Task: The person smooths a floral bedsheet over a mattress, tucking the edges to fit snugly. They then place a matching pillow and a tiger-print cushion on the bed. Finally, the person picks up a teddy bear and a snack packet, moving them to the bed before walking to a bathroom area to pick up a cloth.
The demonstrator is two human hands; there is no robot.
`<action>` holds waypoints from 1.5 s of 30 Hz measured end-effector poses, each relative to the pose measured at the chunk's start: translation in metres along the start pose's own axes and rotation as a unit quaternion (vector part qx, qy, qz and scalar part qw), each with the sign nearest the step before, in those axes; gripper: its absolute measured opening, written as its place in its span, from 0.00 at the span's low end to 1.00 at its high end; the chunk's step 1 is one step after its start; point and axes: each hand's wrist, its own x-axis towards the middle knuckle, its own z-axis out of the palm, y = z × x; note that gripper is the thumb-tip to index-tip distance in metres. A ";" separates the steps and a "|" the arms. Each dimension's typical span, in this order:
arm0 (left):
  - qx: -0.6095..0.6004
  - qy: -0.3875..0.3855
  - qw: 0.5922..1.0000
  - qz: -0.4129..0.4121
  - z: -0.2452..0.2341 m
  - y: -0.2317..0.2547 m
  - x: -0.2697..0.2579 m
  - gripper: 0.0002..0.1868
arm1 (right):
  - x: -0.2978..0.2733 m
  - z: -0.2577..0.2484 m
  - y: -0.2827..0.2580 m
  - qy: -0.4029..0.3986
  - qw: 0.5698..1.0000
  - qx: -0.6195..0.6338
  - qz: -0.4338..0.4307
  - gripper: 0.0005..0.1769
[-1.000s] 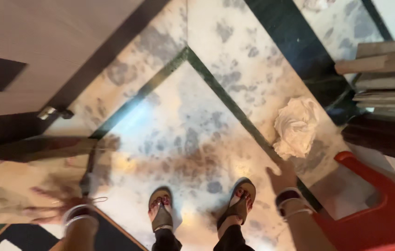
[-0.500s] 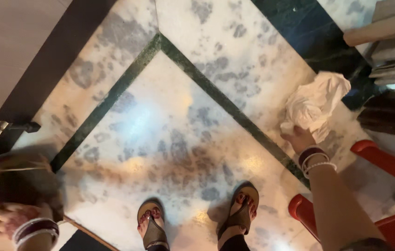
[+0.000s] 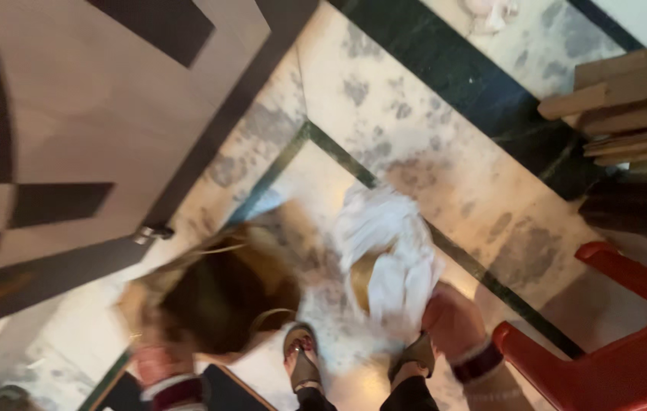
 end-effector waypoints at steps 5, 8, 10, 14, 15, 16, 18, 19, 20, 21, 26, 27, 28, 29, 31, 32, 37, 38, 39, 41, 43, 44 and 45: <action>-0.266 -0.018 0.954 0.135 -0.082 0.130 -0.046 0.47 | -0.075 0.068 -0.006 -0.010 0.989 0.023 0.143 0.26; -0.322 -0.078 0.933 0.142 -0.138 0.204 -0.063 0.42 | -0.075 0.072 -0.015 -0.129 0.980 -0.144 0.047 0.20; -0.343 -0.093 0.919 0.173 -0.171 0.249 -0.074 0.39 | -0.063 0.076 -0.018 -0.061 0.978 -0.199 0.015 0.15; -0.337 -0.122 0.908 0.217 -0.233 0.315 -0.104 0.33 | -0.054 0.088 -0.045 -0.017 0.861 -0.486 -0.150 0.15; -0.328 -0.135 0.907 0.227 -0.245 0.328 -0.113 0.32 | -0.059 0.090 -0.057 0.010 0.787 -0.598 -0.150 0.17; -0.312 -0.156 0.907 0.235 -0.256 0.344 -0.123 0.30 | -0.065 0.093 -0.073 0.041 0.699 -0.698 -0.150 0.20; -0.320 -0.115 0.891 0.301 -0.274 0.370 -0.139 0.27 | -0.083 0.095 -0.112 0.058 0.583 -0.793 -0.168 0.26; -0.386 0.001 0.833 0.396 -0.280 0.382 -0.145 0.31 | -0.093 0.095 -0.133 0.042 0.566 -0.801 -0.189 0.33; -0.390 -0.052 0.864 0.315 -0.284 0.392 -0.143 0.30 | -0.101 0.097 -0.155 0.025 0.548 -0.810 -0.210 0.41; -0.390 -0.107 0.885 0.232 -0.287 0.400 -0.139 0.28 | -0.111 0.098 -0.178 -0.018 0.650 -0.742 -0.163 0.39; -0.479 -0.030 0.874 0.075 -0.292 0.438 -0.094 0.27 | -0.166 0.113 -0.264 -0.165 0.889 -0.416 -0.102 0.32; -0.504 -0.107 0.857 -0.024 -0.296 0.446 -0.084 0.29 | -0.177 0.116 -0.277 -0.137 0.891 -0.406 -0.151 0.29; -0.482 -0.034 0.875 0.040 -0.300 0.459 -0.075 0.26 | -0.184 0.120 -0.294 -0.112 0.889 -0.396 -0.201 0.27; -0.455 0.039 0.883 0.104 -0.303 0.474 -0.064 0.24 | -0.186 0.124 -0.308 -0.086 0.884 -0.386 -0.250 0.24; -0.413 0.076 0.893 0.162 -0.309 0.493 -0.048 0.18 | -0.186 0.129 -0.326 0.108 0.774 -0.495 -0.380 0.19; -0.408 0.043 0.897 0.164 -0.308 0.510 -0.034 0.15 | -0.175 0.130 -0.338 0.203 0.694 -0.535 -0.437 0.16; -0.438 -0.017 0.887 0.145 -0.269 0.601 0.039 0.18 | -0.076 0.126 -0.376 0.138 0.650 -0.621 -0.416 0.13; -0.464 0.011 0.873 0.149 -0.259 0.616 0.062 0.20 | -0.046 0.133 -0.383 0.119 0.688 -0.601 -0.388 0.13; -0.484 0.026 0.861 0.152 -0.250 0.628 0.083 0.21 | -0.022 0.137 -0.390 0.138 0.694 -0.593 -0.385 0.13; -0.402 0.035 0.899 0.170 -0.235 0.661 0.126 0.24 | 0.030 0.141 -0.412 0.166 0.703 -0.579 -0.379 0.14; -0.347 0.038 0.920 0.180 -0.221 0.662 0.158 0.25 | 0.083 0.142 -0.431 0.191 0.699 -0.567 -0.392 0.14; -0.360 0.045 0.915 0.175 -0.210 0.671 0.178 0.24 | 0.104 0.138 -0.443 0.208 0.694 -0.563 -0.398 0.14; -0.373 0.052 0.911 0.169 -0.200 0.676 0.194 0.22 | 0.121 0.133 -0.449 0.226 0.703 -0.555 -0.382 0.14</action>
